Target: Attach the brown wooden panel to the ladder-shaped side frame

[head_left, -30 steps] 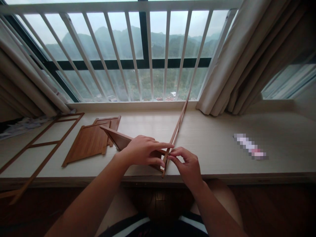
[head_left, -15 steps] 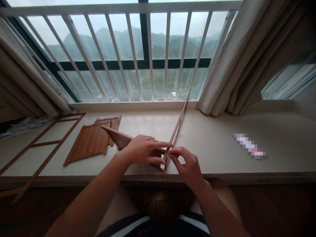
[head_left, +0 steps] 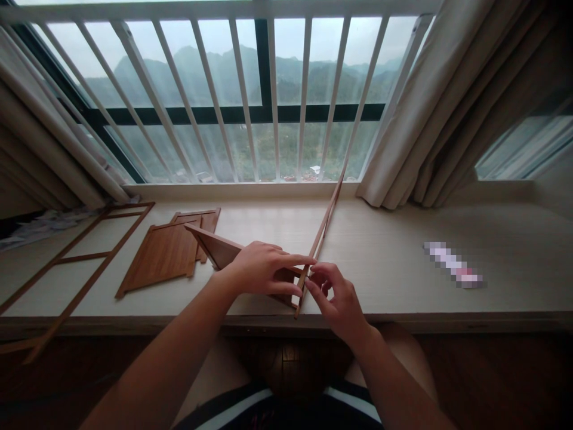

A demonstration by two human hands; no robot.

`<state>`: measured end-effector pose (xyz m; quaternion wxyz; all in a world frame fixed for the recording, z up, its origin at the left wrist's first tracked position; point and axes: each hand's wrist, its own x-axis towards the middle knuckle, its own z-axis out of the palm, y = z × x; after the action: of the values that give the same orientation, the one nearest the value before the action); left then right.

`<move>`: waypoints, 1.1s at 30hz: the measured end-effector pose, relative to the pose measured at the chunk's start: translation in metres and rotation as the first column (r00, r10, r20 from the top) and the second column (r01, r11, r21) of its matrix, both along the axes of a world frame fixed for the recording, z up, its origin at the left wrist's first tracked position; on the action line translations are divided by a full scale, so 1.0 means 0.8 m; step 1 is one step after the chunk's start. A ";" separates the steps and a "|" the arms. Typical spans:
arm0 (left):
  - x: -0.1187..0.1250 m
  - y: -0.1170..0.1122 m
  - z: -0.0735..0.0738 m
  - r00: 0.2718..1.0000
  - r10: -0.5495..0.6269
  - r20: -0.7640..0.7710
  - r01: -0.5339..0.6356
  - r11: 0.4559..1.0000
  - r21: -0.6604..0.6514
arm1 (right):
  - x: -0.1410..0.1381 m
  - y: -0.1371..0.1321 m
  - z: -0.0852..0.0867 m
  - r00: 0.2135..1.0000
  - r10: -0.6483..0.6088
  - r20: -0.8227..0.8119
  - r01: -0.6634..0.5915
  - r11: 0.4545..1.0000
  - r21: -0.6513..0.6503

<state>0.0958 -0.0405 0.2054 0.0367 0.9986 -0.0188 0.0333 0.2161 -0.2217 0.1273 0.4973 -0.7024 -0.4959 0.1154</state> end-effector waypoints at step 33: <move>-0.001 0.004 -0.003 0.996 -0.024 0.087 0.026 0.999 -0.021 | -0.007 0.025 -0.060 0.979 0.052 -0.199 -0.046 0.998 0.038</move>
<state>0.0947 -0.0374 0.2029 0.0472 0.9954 -0.0326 0.0765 0.2103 -0.2018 0.0790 0.5531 -0.6665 -0.4625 0.1895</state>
